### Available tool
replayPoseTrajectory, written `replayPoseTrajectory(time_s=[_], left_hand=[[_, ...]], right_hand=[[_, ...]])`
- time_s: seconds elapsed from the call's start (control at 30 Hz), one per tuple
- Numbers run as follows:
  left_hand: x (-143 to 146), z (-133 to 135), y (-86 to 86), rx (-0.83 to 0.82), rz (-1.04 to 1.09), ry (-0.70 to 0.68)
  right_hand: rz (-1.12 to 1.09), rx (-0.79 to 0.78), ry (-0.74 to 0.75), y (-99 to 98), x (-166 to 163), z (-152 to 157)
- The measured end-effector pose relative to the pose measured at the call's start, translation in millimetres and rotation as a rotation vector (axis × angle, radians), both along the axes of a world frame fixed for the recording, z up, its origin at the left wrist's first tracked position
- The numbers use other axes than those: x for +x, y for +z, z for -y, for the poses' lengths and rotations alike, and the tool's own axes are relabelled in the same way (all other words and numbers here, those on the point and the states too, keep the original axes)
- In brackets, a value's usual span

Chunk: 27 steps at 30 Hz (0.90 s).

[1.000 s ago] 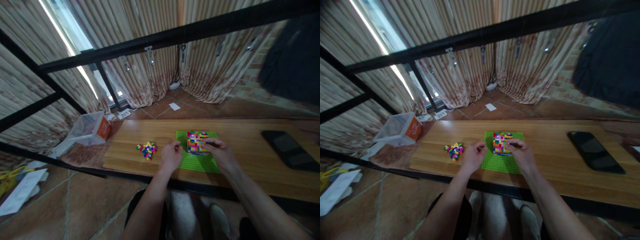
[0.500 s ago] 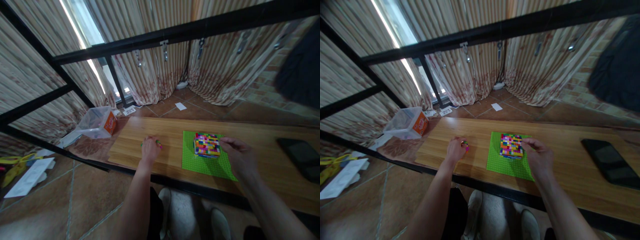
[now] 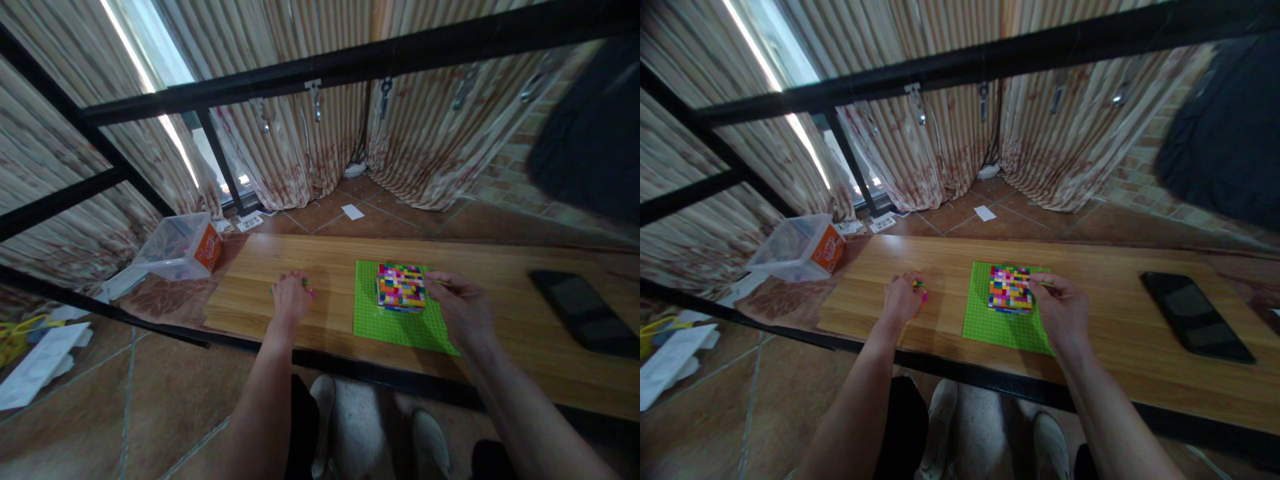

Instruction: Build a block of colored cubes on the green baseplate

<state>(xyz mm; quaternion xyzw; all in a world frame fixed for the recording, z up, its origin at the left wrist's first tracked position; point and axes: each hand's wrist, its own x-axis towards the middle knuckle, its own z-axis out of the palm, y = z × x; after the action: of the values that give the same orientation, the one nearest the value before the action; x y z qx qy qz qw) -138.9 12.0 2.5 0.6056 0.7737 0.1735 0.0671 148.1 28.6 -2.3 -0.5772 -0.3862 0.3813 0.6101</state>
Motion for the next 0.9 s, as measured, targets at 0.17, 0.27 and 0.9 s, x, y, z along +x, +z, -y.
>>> replayPoseTrajectory(time_s=[0.17,0.27,0.9], left_hand=[[3.8,0.4,5.7,-0.027,-0.039,0.038],[4.0,-1.1,7.2,-0.026,-0.044,0.03],[84.7,4.4,17.4,0.149,1.109,-0.292]], right_hand=[[0.069,0.029,0.027,-0.2,0.2,-1.2],[0.124,0.035,0.03,-1.6,1.0,-1.8],[0.253,0.245,0.424,17.4,-31.5,24.4]])
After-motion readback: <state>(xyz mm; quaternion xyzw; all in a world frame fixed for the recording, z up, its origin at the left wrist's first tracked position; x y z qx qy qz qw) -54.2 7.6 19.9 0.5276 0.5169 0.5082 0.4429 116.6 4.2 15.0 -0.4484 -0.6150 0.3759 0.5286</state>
